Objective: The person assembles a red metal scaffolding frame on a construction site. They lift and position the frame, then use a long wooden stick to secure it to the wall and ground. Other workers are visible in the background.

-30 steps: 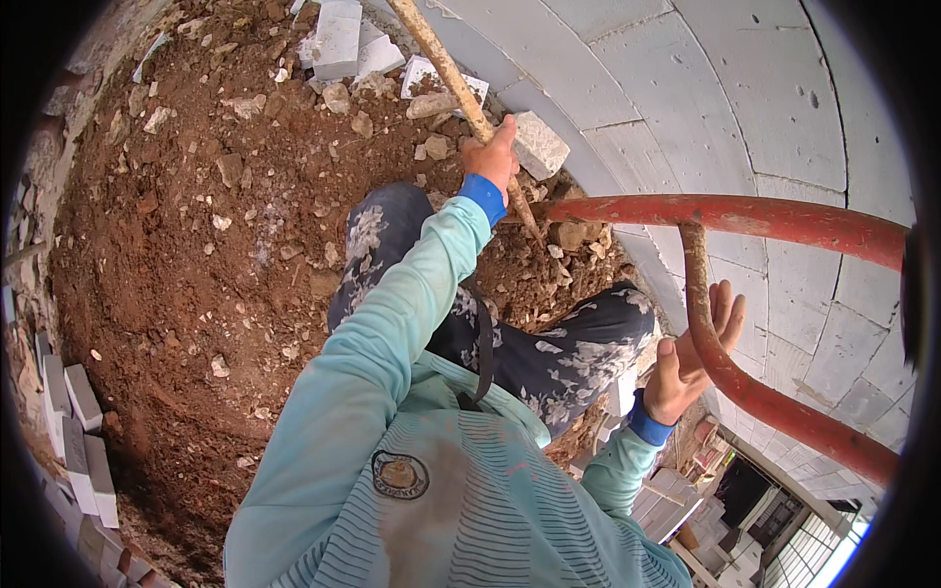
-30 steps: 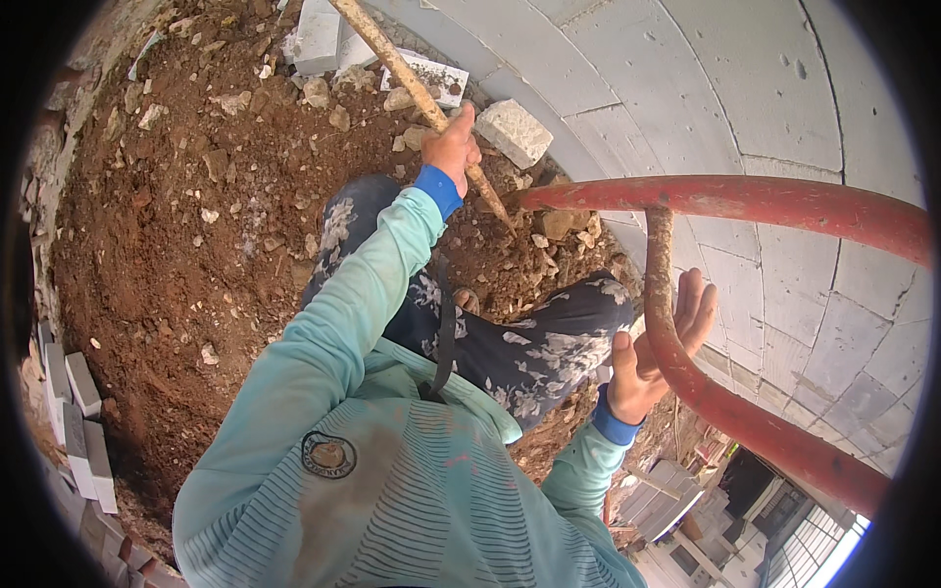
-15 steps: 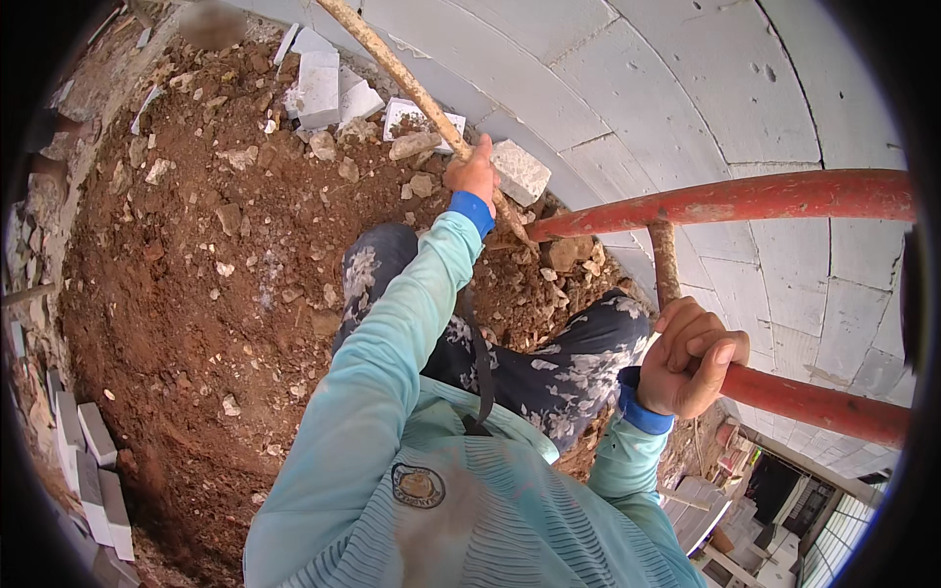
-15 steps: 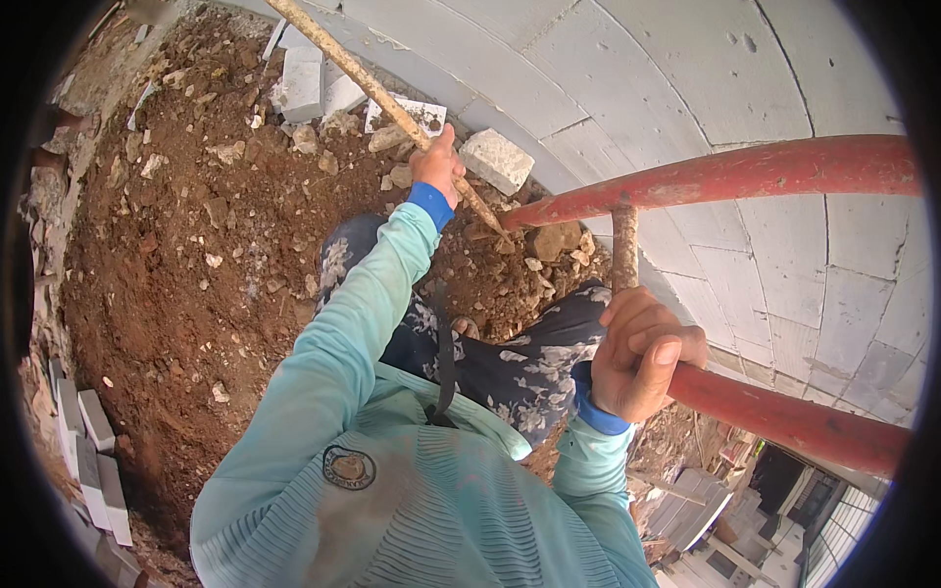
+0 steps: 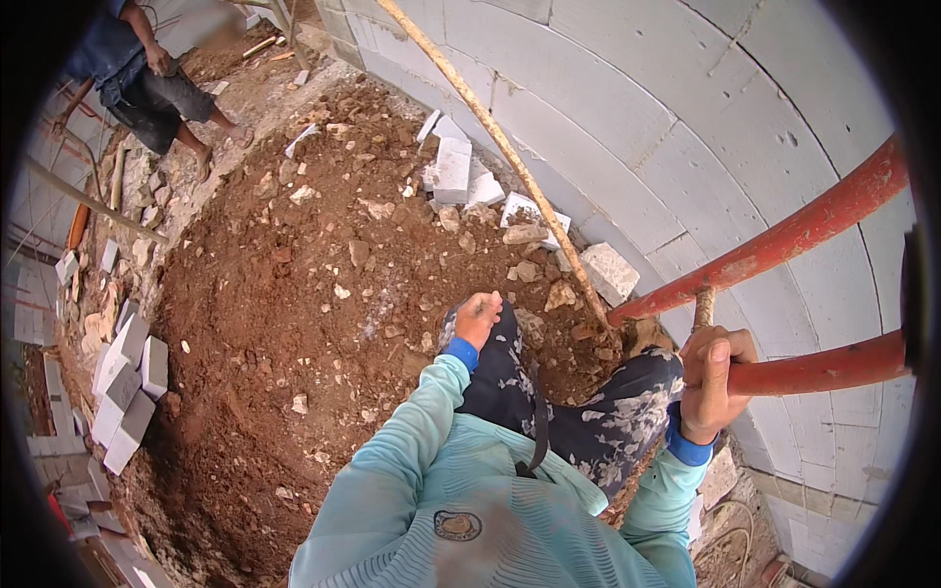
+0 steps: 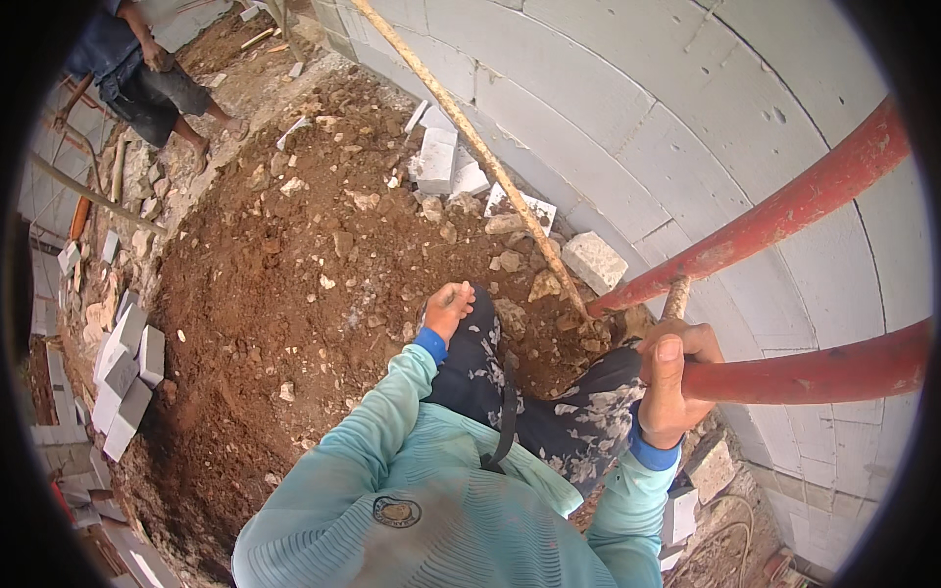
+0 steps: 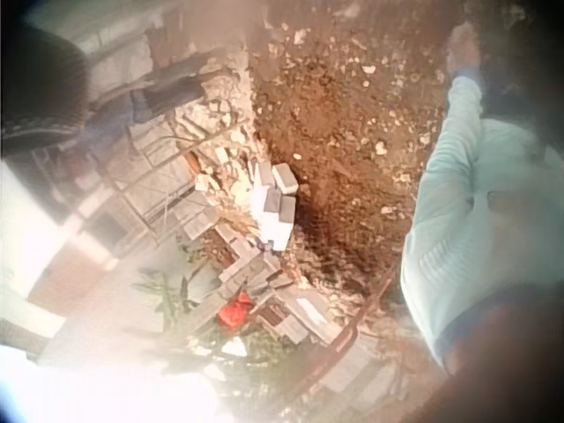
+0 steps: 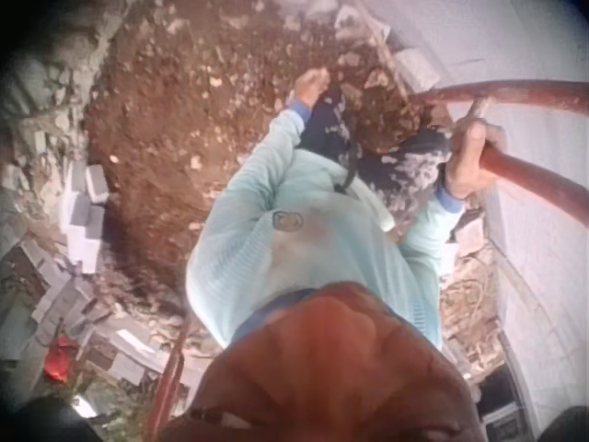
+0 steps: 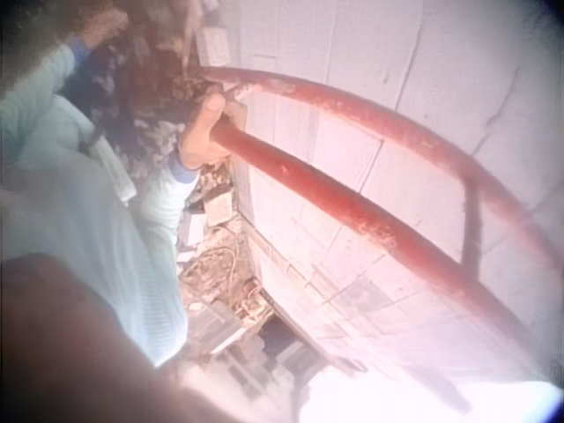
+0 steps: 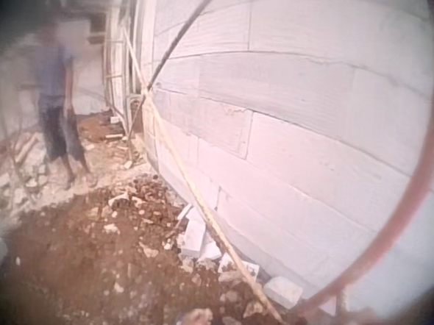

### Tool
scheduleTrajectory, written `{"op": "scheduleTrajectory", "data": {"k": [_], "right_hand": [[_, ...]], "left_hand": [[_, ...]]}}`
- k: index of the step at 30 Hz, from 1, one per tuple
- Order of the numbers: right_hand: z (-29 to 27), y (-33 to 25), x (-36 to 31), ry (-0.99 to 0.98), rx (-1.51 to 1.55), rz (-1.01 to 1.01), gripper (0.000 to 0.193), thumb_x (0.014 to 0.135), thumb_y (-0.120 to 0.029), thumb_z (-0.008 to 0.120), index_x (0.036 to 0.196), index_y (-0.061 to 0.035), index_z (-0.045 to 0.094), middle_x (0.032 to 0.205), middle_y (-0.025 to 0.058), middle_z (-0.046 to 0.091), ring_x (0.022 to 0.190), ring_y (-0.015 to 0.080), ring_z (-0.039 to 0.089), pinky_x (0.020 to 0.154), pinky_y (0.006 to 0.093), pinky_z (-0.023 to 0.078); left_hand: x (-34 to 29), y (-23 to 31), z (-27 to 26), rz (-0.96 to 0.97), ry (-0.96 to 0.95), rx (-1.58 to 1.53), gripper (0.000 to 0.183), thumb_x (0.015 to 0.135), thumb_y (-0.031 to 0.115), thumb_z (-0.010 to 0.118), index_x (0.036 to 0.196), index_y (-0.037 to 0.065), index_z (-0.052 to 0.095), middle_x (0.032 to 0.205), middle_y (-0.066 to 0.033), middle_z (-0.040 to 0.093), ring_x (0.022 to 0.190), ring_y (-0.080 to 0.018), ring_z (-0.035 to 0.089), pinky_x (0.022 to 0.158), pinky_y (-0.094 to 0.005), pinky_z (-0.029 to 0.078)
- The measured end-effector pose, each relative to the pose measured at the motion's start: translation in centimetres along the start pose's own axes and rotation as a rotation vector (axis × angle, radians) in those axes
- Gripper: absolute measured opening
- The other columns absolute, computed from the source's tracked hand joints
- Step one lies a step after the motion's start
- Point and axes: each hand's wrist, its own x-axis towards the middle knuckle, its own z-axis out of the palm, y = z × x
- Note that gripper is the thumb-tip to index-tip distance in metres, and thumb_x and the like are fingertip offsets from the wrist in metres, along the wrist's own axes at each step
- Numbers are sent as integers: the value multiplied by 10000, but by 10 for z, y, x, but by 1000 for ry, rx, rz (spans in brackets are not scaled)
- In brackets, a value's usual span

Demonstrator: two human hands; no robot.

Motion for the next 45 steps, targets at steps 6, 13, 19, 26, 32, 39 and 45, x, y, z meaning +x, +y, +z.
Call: {"op": "scheduleTrajectory", "data": {"k": [6,13,19,26,32,39,45], "right_hand": [[-1,3,-1,32,-34,20,297,972,-234,655,765,-35,578,669,8,560,589,72,433,572,258,336],[-2,9,2,-18,13,-93,278,915,-69,691,695,-24,527,606,25,474,570,115,395,545,303,299],[-6,2,7,-42,25,-160,324,907,-86,703,658,-10,511,544,39,420,522,130,370,502,338,279],[-6,1,4,-28,47,-142,338,900,-99,725,662,-9,502,538,36,406,525,119,361,488,342,271],[-3,6,5,-31,60,-144,342,918,-114,710,664,-12,506,562,27,438,520,111,362,489,328,262],[-2,-1,2,-51,65,-85,309,953,-159,674,727,-4,533,595,16,477,568,98,422,533,295,312],[-21,23,6,-167,64,-81,272,967,-227,658,841,-27,523,644,-11,448,559,79,419,526,251,324]], "left_hand": [[-57,-19,-64,149,217,169,289,984,319,633,959,39,696,896,-22,701,787,-108,609,743,-303,512],[-88,-8,-62,297,485,575,330,913,355,703,968,30,703,880,-106,709,825,-212,671,780,-340,515],[-106,-6,-68,273,533,625,333,922,394,662,1029,82,704,971,-100,712,873,-247,673,806,-371,519],[-122,4,-69,271,568,574,249,912,326,677,1037,112,705,965,-92,717,876,-215,690,826,-359,532],[-123,13,-66,289,600,716,230,901,342,672,1013,143,697,925,-77,709,888,-259,688,809,-393,532],[-125,23,-58,253,575,856,225,909,399,652,984,189,683,878,-67,690,865,-312,678,738,-448,523],[-134,28,-61,204,516,792,238,936,384,608,1010,160,635,1047,-105,687,967,-369,662,802,-496,520]]}}
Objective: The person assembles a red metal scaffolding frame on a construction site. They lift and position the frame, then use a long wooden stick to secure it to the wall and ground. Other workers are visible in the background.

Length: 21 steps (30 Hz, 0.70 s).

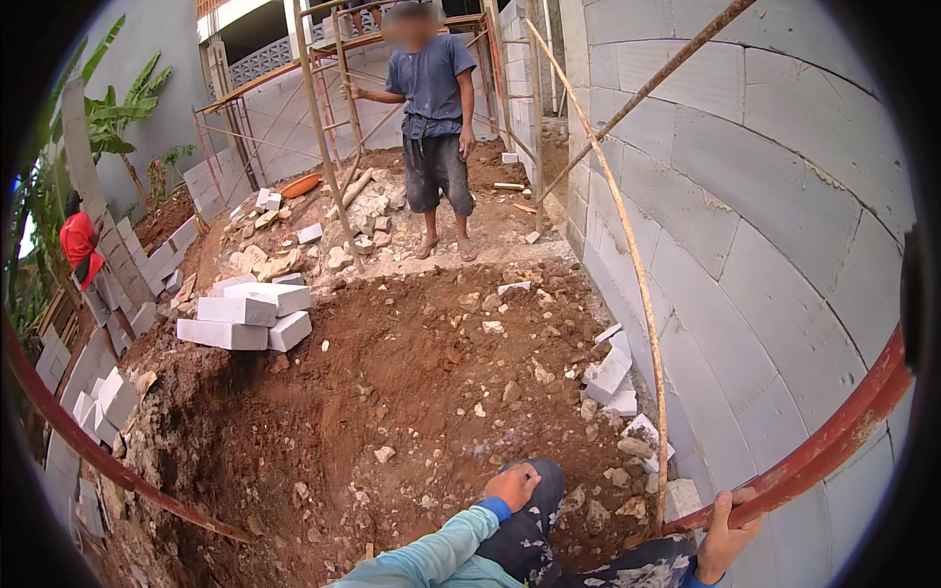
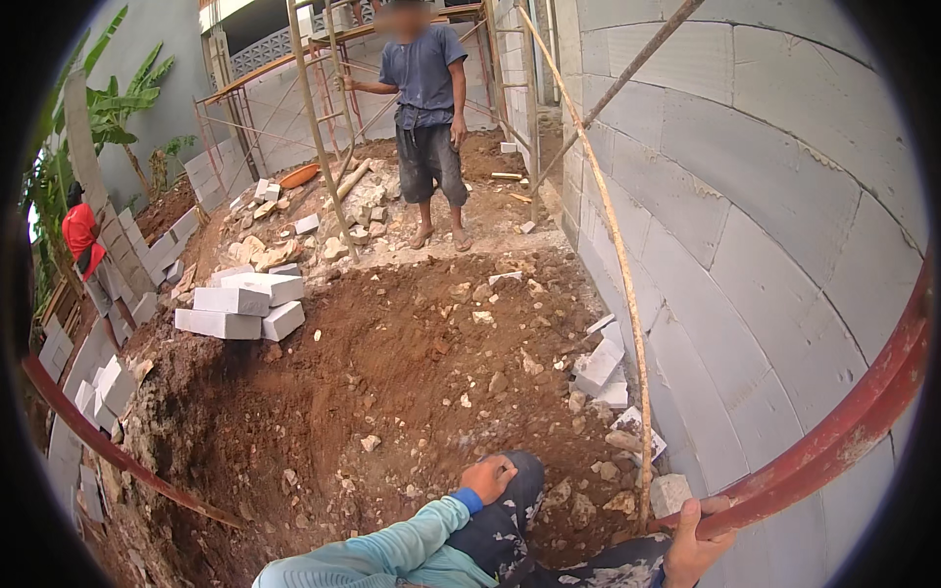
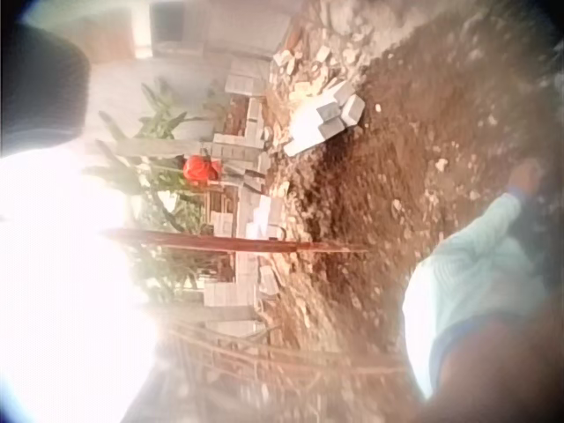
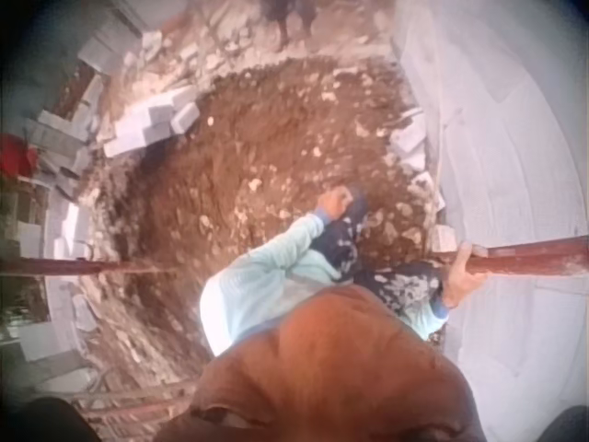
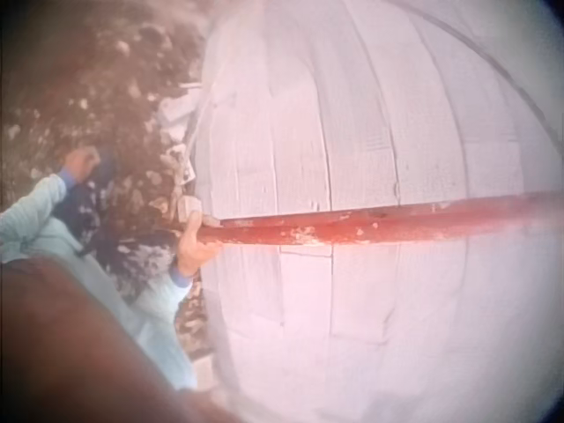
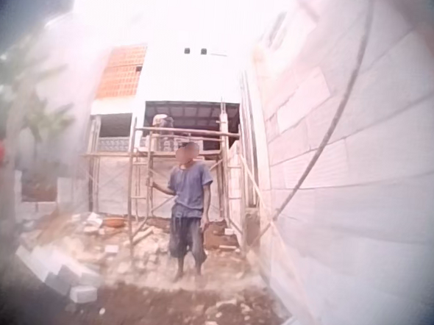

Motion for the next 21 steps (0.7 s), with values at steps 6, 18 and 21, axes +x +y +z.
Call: {"op": "scheduleTrajectory", "data": {"k": [6,18,21], "right_hand": [[2,-67,37,-148,134,-238,756,910,-563,649,1314,35,423,728,14,489,646,99,512,606,225,426],[-51,-82,122,-272,794,-192,531,1095,-260,372,1527,10,223,798,26,450,481,23,352,403,117,399],[-54,-70,119,-120,689,-262,520,1099,-260,346,1545,-15,238,1105,106,558,523,6,379,415,93,388]], "left_hand": [[1,-18,3,-1,33,-16,244,935,399,612,985,161,626,991,-100,686,936,-354,662,773,-469,517],[-3,-11,-7,-7,63,-8,253,941,398,598,995,152,624,982,-117,690,924,-373,664,772,-492,519],[-7,-12,-15,-26,68,-26,257,942,386,598,972,132,622,994,-135,690,909,-384,667,751,-508,514]]}}
